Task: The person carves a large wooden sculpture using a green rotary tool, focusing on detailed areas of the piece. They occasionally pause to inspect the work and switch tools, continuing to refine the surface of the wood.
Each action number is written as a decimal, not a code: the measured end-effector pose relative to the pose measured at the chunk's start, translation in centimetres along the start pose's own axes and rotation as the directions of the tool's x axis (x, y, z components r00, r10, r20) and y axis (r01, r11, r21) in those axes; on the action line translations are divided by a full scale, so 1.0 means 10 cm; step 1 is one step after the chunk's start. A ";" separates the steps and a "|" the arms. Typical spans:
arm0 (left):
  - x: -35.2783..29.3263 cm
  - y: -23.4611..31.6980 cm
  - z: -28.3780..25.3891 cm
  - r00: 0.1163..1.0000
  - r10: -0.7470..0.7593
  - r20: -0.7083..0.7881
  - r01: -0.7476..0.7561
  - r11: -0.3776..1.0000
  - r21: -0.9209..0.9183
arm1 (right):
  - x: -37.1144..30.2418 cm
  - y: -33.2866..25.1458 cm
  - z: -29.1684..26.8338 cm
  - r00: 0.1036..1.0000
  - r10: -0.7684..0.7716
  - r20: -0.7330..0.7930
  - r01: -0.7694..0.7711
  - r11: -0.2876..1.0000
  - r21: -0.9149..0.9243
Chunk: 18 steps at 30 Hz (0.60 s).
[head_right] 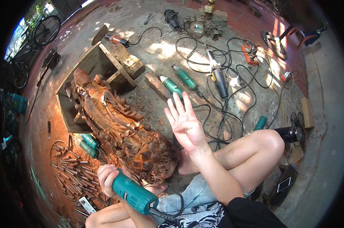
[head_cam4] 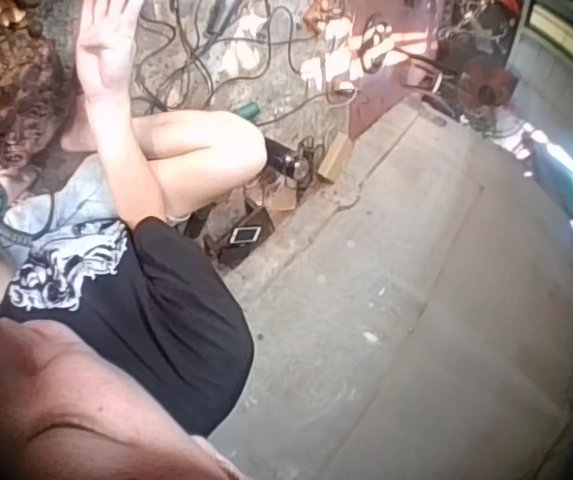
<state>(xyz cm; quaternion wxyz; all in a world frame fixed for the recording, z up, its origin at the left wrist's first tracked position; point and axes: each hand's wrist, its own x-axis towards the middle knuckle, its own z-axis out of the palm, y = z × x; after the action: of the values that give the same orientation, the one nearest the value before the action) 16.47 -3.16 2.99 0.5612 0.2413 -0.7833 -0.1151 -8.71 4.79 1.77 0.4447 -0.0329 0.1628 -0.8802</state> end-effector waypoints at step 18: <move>0.01 0.06 0.01 0.999 -0.003 0.041 0.002 1.000 0.020 | -0.01 -0.09 -0.02 0.985 0.165 0.039 -0.168 0.983 0.074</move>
<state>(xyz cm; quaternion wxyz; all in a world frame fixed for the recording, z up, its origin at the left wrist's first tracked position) 16.21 -2.70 3.33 0.5425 0.2454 -0.7955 -0.1127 -9.38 5.47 1.88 0.5203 -0.0164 0.1239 -0.8448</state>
